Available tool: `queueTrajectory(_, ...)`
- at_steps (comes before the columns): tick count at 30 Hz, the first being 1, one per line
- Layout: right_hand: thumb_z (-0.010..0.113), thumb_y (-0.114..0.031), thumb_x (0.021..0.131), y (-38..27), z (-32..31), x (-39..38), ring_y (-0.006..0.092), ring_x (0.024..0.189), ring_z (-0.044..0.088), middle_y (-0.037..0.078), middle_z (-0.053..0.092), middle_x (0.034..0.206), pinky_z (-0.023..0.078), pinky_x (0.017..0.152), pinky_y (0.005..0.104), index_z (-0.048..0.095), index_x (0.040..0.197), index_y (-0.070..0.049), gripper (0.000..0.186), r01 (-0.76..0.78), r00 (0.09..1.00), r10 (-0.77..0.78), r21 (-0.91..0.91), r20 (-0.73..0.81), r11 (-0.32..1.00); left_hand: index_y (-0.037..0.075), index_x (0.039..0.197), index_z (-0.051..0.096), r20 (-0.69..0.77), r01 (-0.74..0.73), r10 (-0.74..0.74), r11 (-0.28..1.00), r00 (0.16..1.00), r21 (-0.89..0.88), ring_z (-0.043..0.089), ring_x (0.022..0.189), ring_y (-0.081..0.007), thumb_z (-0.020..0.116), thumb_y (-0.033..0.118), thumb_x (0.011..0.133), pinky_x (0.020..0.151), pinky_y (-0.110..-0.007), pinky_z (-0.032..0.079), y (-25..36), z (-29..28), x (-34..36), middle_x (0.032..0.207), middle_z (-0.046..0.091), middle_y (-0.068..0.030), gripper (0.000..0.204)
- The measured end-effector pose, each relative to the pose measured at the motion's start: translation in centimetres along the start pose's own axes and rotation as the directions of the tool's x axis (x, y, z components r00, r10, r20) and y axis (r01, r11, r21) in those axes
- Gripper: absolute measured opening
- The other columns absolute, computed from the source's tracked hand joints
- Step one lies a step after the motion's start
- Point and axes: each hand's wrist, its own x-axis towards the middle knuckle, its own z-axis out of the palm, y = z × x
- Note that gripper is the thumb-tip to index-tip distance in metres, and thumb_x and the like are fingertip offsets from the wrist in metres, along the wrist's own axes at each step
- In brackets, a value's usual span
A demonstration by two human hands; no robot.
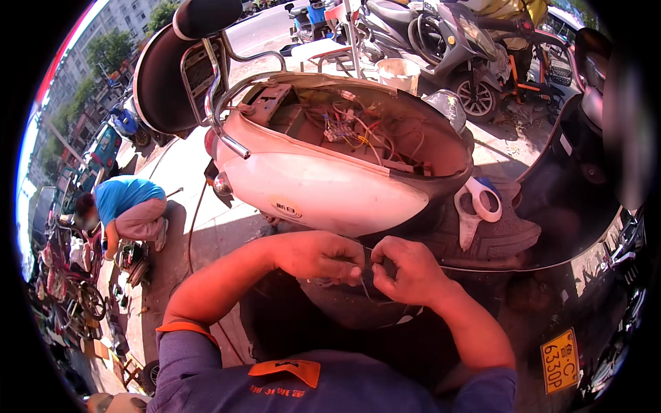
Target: The person manipulates electrical wires and connectors inside the under-seat compartment of a white scooter. They reach into a box of metal parts to select a component and then return to working on the wiring and internal frame components.
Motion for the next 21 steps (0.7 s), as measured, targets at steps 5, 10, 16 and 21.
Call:
queueTrajectory(5, 0.073, -0.004, 0.089, -0.2, -3.4, 3.2, 0.0097, 0.058, 0.052, 0.001, 0.060, 0.076, 0.044, 0.055, 0.0277, 0.060, 0.096, -0.005, 0.014, -0.078, 0.924, 0.124, 0.139, -0.361, 0.987, 0.004, 0.108, 0.064, -0.522, -0.160, 0.143, 0.987, 0.841, 0.012, 0.065, 0.096, -0.0112, 0.063, 0.026, 0.111, 0.084, -0.030, 0.058, 6.1, -7.6, -3.9, 0.101, 0.068, -0.0018, 0.021)
queueTrajectory(10, 0.071, -0.017, 0.095, 3.2, -7.6, 12.4, 0.0186, 0.074, 0.064, 0.008, 0.068, 0.083, 0.052, 0.069, 0.0348, 0.068, 0.103, -0.004, 0.015, -0.245, 0.933, 0.233, -0.013, -0.273, 0.969, 0.001, 0.113, 0.074, -0.672, 0.443, 0.096, 0.682, 0.734, 0.582, 0.069, 0.098, -0.0305, 0.066, 0.034, 0.105, 0.091, -0.043, 0.053, 7.9, -16.0, -1.8, 0.102, 0.073, -0.0152, 0.034)
queueTrajectory(16, 0.070, -0.021, 0.095, 9.8, -6.5, 21.0, 0.0317, 0.096, 0.073, 0.017, 0.076, 0.102, 0.057, 0.088, 0.0429, 0.075, 0.108, -0.004, 0.022, -0.254, 0.948, 0.306, -0.365, 0.091, 0.895, 0.003, 0.108, 0.081, -0.539, 0.682, -0.418, 0.478, 0.731, 0.554, 0.073, 0.100, -0.0300, 0.066, 0.036, 0.100, 0.091, -0.044, 0.054, 1.8, -23.4, 3.2, 0.109, 0.079, -0.0150, 0.037)
queueTrajectory(21, 0.069, -0.024, 0.090, 13.0, -3.4, 25.5, 0.0357, 0.103, 0.074, 0.019, 0.078, 0.107, 0.059, 0.093, 0.0451, 0.082, 0.103, -0.008, 0.025, -0.248, 0.855, 0.421, -0.474, 0.303, 0.845, 0.004, 0.110, 0.080, -0.439, 0.666, -0.615, 0.744, 0.655, -0.049, 0.076, 0.092, -0.0230, 0.064, 0.032, 0.102, 0.082, -0.040, 0.059, -1.3, -24.6, 5.4, 0.110, 0.080, -0.0118, 0.033)
